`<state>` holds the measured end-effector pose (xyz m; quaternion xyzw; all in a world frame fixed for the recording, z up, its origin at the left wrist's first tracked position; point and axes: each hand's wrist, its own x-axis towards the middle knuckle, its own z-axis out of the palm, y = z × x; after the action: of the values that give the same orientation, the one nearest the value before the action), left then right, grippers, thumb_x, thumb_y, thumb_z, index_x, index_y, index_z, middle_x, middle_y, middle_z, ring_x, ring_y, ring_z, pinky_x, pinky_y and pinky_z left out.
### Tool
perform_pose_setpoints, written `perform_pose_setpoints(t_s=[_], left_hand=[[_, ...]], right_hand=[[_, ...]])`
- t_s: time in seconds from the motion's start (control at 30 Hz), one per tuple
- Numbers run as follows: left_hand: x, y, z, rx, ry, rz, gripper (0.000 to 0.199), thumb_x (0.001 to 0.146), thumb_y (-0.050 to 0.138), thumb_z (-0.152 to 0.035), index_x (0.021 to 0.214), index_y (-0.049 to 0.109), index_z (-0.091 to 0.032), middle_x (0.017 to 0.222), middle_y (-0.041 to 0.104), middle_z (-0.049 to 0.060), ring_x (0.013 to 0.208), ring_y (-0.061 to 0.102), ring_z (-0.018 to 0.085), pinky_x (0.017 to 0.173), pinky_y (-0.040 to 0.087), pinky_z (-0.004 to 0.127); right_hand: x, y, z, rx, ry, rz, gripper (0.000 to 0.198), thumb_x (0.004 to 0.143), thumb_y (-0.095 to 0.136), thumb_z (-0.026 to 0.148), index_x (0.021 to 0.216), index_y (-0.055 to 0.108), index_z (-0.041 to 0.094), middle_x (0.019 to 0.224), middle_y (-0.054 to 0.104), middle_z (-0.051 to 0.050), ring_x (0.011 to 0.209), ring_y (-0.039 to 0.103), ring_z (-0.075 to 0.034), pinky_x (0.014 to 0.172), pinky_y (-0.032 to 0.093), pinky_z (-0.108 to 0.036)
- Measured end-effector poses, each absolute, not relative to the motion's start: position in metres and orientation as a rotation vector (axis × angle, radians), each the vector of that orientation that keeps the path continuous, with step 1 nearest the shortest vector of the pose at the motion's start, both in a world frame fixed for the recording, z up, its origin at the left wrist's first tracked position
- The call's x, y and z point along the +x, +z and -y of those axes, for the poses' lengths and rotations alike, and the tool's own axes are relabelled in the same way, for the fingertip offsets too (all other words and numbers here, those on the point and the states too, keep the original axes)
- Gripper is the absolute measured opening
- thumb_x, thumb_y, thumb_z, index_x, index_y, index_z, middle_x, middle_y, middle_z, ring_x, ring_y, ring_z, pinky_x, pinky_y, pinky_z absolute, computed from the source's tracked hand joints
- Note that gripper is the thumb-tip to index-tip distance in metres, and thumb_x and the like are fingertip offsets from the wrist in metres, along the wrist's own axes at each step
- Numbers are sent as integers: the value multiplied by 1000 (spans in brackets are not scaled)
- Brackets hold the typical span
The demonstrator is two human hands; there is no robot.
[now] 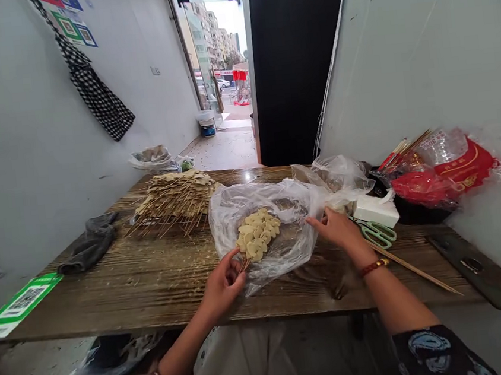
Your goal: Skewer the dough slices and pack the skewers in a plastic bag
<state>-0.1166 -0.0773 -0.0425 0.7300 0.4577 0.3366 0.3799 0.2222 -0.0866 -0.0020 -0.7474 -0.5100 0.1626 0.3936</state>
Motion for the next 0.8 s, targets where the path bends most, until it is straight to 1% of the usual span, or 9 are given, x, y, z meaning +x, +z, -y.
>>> perform_pose_setpoints(t_s=[0.07,0.13,0.2,0.3,0.4,0.47,0.63,0.7,0.8], left_hand=[[-113,-40,80,1909,834,-1204,65,74,63,-31,133,45,-14,78,57,-1,60,50,13,61,39,25],[-111,-36,82,1977,800,-1237,75,69,69,-30,137,42,-17,80,59,-1,63,51,14,62,39,26],[-110,-33,82,2026,776,-1253,78,67,69,-22,139,41,-18,82,61,0,66,52,15,64,38,26],[-113,-32,79,2046,753,-1269,73,68,60,-11,138,42,-17,80,61,0,66,52,15,65,37,26],[-117,-33,73,2075,703,-1255,69,69,56,-10,137,42,-15,73,59,-2,63,51,14,63,36,25],[-117,-32,69,2079,659,-1215,68,69,56,-10,135,43,-14,71,58,-3,62,51,13,61,37,24],[-119,-22,60,1790,447,-1047,71,72,52,-10,139,31,-21,73,54,-6,44,52,7,45,36,20],[-123,-20,57,1693,423,-996,70,73,52,-12,139,30,-22,72,52,-7,39,49,6,40,33,18],[-129,-26,55,1647,537,-952,61,74,54,-14,132,37,-20,65,50,-9,37,42,3,39,29,16]], right_hand=[[203,-16,85,-1746,462,1124,44,61,75,51,87,67,16,71,69,-6,70,64,-24,68,45,-32],[186,-22,83,-1639,481,1034,42,67,66,52,88,65,16,73,69,-7,70,63,-22,67,46,-32],[173,-18,85,-1543,491,985,42,75,55,54,91,62,15,74,67,-6,68,62,-20,65,47,-32],[160,-5,102,-1420,479,926,40,80,49,52,94,60,16,74,65,-4,67,59,-17,62,46,-28],[155,5,128,-1344,455,895,37,81,54,50,94,61,17,70,62,-1,62,54,-15,55,41,-25],[155,5,143,-1314,433,854,36,80,58,50,92,63,16,66,61,0,61,52,-14,55,39,-25],[163,-15,167,-1394,514,800,45,74,63,49,103,61,15,63,62,1,54,48,-13,48,36,-23],[170,-24,175,-1440,552,834,46,72,65,48,103,61,15,64,64,-1,54,51,-15,45,36,-23],[183,-28,184,-1561,595,918,49,69,65,50,104,61,15,76,69,-6,64,60,-20,47,43,-26]])
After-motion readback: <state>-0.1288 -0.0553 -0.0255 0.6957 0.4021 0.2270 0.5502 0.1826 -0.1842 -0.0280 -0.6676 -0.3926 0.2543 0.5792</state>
